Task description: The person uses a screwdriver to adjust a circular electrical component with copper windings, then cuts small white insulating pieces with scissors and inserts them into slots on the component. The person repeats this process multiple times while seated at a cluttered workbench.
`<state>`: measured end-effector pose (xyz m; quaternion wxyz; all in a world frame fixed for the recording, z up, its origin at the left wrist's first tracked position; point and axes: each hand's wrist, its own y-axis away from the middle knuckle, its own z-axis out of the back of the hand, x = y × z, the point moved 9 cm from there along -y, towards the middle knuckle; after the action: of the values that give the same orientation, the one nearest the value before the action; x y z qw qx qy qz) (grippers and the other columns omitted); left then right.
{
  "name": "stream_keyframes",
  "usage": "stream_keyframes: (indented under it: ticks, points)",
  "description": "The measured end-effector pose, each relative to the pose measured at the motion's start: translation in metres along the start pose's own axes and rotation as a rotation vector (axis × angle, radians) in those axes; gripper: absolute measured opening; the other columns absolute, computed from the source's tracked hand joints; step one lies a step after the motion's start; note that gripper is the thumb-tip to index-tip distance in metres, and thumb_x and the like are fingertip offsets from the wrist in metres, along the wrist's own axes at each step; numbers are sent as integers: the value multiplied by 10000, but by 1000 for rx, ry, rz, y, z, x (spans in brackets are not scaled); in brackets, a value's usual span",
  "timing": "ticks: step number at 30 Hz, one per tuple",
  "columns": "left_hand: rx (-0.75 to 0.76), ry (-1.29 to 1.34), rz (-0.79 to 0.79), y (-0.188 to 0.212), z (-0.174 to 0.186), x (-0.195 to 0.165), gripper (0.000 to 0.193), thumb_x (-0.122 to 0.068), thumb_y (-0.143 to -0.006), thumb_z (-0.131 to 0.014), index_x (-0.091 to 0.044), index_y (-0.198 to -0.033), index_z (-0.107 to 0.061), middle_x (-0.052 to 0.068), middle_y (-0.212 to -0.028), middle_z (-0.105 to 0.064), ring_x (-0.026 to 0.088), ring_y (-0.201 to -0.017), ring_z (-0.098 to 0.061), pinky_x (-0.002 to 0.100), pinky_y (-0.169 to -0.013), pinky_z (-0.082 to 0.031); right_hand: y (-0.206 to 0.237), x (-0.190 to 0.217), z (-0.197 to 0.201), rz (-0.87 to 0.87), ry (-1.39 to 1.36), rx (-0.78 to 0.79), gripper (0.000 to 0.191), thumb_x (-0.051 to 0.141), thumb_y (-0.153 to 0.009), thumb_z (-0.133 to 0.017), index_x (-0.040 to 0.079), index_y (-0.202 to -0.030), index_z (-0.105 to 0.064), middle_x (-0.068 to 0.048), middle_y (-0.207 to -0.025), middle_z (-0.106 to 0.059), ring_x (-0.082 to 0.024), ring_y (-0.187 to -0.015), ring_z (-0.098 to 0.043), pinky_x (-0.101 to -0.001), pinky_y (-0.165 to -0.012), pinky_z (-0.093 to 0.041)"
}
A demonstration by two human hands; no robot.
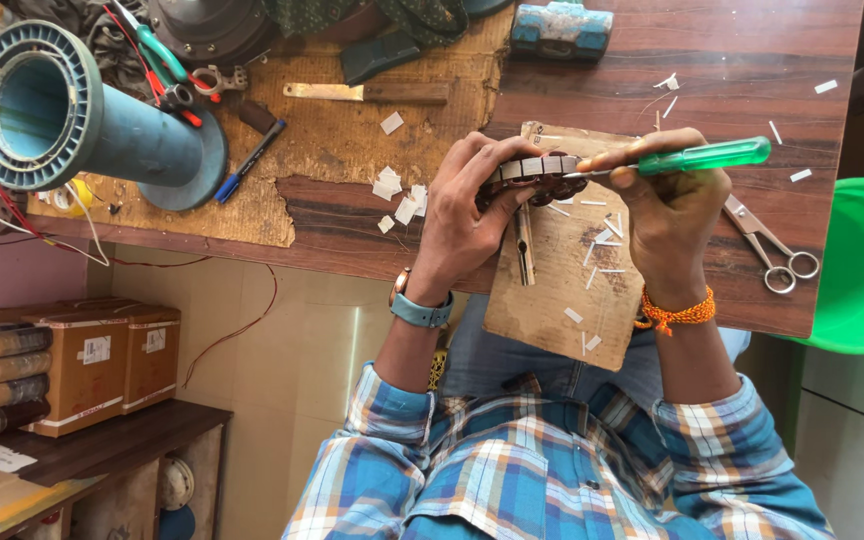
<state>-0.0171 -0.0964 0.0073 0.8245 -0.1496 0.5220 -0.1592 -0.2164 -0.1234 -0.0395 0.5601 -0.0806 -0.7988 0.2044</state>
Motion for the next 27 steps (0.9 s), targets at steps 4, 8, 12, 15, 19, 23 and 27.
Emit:
stream_keyframes:
  ticks: [4,8,12,15,19,23,27]
  points:
    - [1,-6,-22,2,0,-1,396,-62,-893,-803,-117,-1260,-663,48,-1062,-624,215,-1009,-632,357,-871,-541,3,0,1,-32,22,-8,205,26,-1065,-707,-18,-1209,-567,-197,-1064,-737,-272,-1031,-763,-402,-939,-667]
    - [8,-1,2,3,0,1,389,-60,-884,-804,-115,-1243,-667,52,-1059,-623,218,-1002,-633,354,-852,-541,1,1,2,-23,23,7,203,14,-1061,-705,-12,-1203,-563,-202,-1067,-734,-271,-1030,-763,-399,-943,-670]
    - [-2,1,0,1,0,-1,389,-60,-879,-804,-115,-1240,-669,52,-1053,-621,221,-1001,-629,355,-861,-539,8,10,-4,43,210,-17,199,-24,-1053,-703,-24,-1195,-563,-217,-1087,-729,-270,-1025,-761,-336,-867,-654]
    - [-11,-38,-17,2,0,-4,382,-53,-880,-803,-118,-1232,-672,49,-1047,-618,227,-1008,-617,364,-875,-523,23,20,-18,104,294,-20,190,-34,-1066,-685,-14,-1194,-546,-221,-1148,-724,-265,-1084,-750,-309,-902,-645]
    - [-15,-78,-33,4,-2,-8,409,-33,-867,-790,-118,-1246,-662,53,-1067,-617,242,-1036,-608,373,-895,-514,31,23,-21,69,355,-41,200,-26,-1075,-677,-11,-1207,-527,-215,-1185,-730,-231,-1078,-746,-261,-874,-613]
    - [-20,-91,-34,3,-3,-8,418,-34,-862,-793,-127,-1248,-662,49,-1065,-615,247,-1039,-614,374,-901,-521,31,21,-19,65,391,-87,194,-13,-1070,-683,-15,-1187,-528,-200,-1156,-740,-236,-1071,-754,-274,-881,-632]
    - [-68,-112,-32,5,-3,-8,420,-36,-861,-795,-137,-1247,-665,46,-1058,-620,245,-1023,-611,373,-886,-521,43,24,-36,186,445,-183,163,3,-1069,-688,-17,-1158,-553,-199,-1133,-735,-259,-1087,-758,-302,-920,-651]
